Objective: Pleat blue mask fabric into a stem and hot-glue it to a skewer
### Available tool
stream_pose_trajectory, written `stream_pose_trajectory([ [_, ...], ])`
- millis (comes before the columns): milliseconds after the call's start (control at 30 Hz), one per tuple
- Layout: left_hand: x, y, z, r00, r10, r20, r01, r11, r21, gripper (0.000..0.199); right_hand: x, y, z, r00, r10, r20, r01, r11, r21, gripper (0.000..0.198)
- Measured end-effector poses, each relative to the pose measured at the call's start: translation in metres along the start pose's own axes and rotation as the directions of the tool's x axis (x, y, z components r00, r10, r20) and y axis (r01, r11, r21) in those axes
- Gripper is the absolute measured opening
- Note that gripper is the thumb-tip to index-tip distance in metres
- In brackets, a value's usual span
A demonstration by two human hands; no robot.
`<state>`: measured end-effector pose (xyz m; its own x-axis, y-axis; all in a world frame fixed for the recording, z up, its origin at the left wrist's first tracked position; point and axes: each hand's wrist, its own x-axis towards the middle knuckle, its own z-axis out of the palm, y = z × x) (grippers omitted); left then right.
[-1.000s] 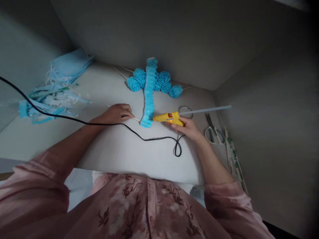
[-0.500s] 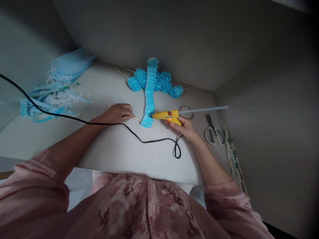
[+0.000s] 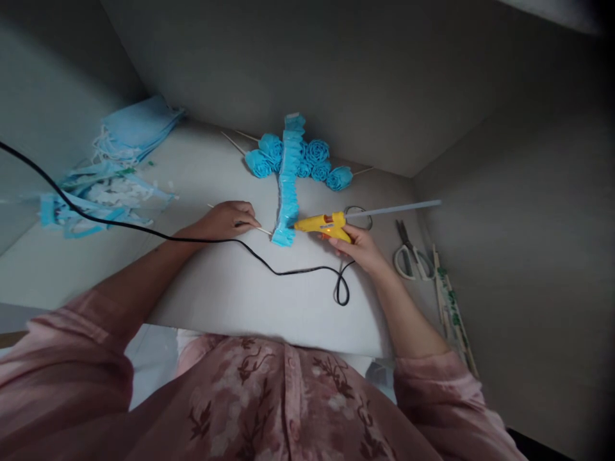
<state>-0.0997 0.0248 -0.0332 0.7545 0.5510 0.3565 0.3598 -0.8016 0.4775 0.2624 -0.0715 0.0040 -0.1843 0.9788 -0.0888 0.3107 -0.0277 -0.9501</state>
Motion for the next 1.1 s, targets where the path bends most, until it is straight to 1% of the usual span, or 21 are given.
stream_pose_trajectory([
  [100, 0.000, -0.001, 0.001, 1.000, 0.014, -0.005, -0.014, 1.000, 0.005, 0.030, 0.001, 0.001, 0.005, 1.000, 0.003, 0.017, -0.002, 0.999, -0.047, 0.052],
  [167, 0.001, -0.001, 0.001, 1.000, 0.014, 0.008, -0.014, 1.000, 0.021, 0.029, 0.001, 0.002, 0.003, 1.000, 0.000, 0.015, 0.001, 0.999, -0.047, 0.051],
  [333, 0.002, -0.001, -0.001, 0.997, -0.025, 0.070, 0.020, 0.997, 0.074, 0.027, 0.002, 0.004, -0.006, 0.999, 0.003, -0.040, 0.000, 0.997, 0.073, 0.049],
  [467, 0.002, -0.002, -0.001, 0.996, -0.052, 0.079, 0.047, 0.996, 0.075, 0.026, 0.002, 0.003, -0.002, 0.996, 0.020, -0.092, -0.009, 0.992, 0.123, 0.049],
  [633, 0.002, -0.003, 0.001, 0.999, -0.016, 0.041, 0.014, 0.999, 0.039, 0.026, 0.003, 0.006, 0.008, 0.996, 0.014, -0.090, -0.006, 0.996, 0.086, 0.052],
  [733, 0.001, -0.003, 0.001, 1.000, -0.004, 0.028, 0.003, 0.999, 0.035, 0.027, 0.004, 0.007, 0.012, 0.997, -0.010, -0.082, 0.013, 1.000, 0.026, 0.049],
  [833, 0.002, -0.002, 0.001, 0.999, -0.016, 0.030, 0.015, 0.999, 0.041, 0.027, 0.004, 0.004, 0.012, 0.998, -0.028, -0.058, 0.027, 0.999, -0.026, 0.045],
  [900, 0.002, -0.001, 0.000, 0.999, -0.026, 0.031, 0.025, 0.999, 0.042, 0.027, 0.004, 0.003, 0.009, 0.998, -0.030, -0.059, 0.028, 0.999, -0.033, 0.044],
  [967, 0.002, -0.001, 0.000, 0.999, -0.027, 0.031, 0.026, 0.999, 0.039, 0.027, 0.003, 0.002, 0.005, 0.997, -0.009, -0.080, 0.009, 1.000, -0.004, 0.045],
  [1100, 0.003, -0.001, 0.000, 1.000, -0.010, 0.028, 0.009, 0.999, 0.034, 0.029, 0.004, 0.003, -0.001, 0.986, 0.054, -0.161, -0.031, 0.989, 0.142, 0.050],
])
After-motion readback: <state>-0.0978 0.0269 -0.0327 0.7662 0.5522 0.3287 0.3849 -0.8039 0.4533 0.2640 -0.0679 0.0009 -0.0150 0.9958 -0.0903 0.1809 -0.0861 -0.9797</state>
